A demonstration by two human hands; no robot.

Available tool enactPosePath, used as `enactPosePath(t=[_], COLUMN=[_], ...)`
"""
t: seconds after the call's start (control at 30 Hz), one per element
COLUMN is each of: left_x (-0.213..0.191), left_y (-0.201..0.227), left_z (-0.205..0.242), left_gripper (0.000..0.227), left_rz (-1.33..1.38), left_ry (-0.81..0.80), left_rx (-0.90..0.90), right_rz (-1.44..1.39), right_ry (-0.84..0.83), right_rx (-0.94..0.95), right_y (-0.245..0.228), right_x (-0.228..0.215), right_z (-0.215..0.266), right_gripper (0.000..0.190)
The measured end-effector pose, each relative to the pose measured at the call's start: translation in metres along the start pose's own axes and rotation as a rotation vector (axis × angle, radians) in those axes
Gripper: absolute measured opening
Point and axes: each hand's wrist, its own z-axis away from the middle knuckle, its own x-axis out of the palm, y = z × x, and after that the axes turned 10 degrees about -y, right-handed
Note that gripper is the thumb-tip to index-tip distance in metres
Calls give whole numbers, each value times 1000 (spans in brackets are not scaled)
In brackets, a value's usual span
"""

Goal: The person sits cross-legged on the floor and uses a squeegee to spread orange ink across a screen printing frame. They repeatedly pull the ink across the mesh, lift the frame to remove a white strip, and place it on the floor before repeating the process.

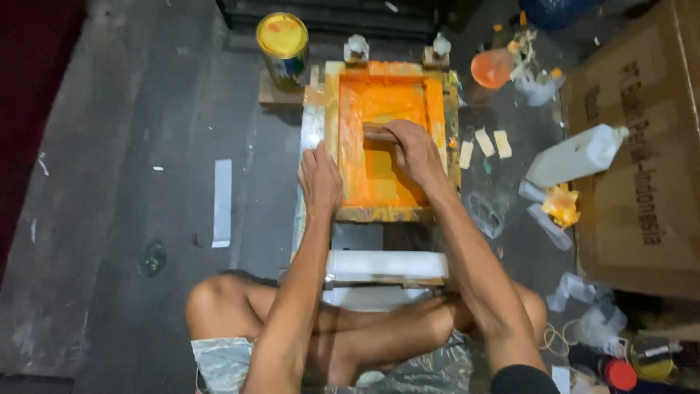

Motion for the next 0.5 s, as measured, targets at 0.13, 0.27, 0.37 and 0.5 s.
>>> enactPosePath(t=[0.13, 0.27, 0.37, 0.5], left_x=[4, 6, 12, 28], left_y=[-4, -6, -12, -27], left_z=[-8, -8, -10, -15], left_gripper=[44, 43, 42, 37], left_rz=[-8, -1, -21, -134], left_ry=[-22, -24, 8, 140], left_rx=[-23, -23, 8, 114], right_rz=[16, -22, -74, -51], right_ry=[27, -25, -36, -84], right_rx=[-21, 17, 20, -251], right_y=[19, 10, -15, -24], right_x=[14, 14, 4, 3], right_z=[-25, -15, 5, 46], right_gripper=[28, 29, 28, 15])
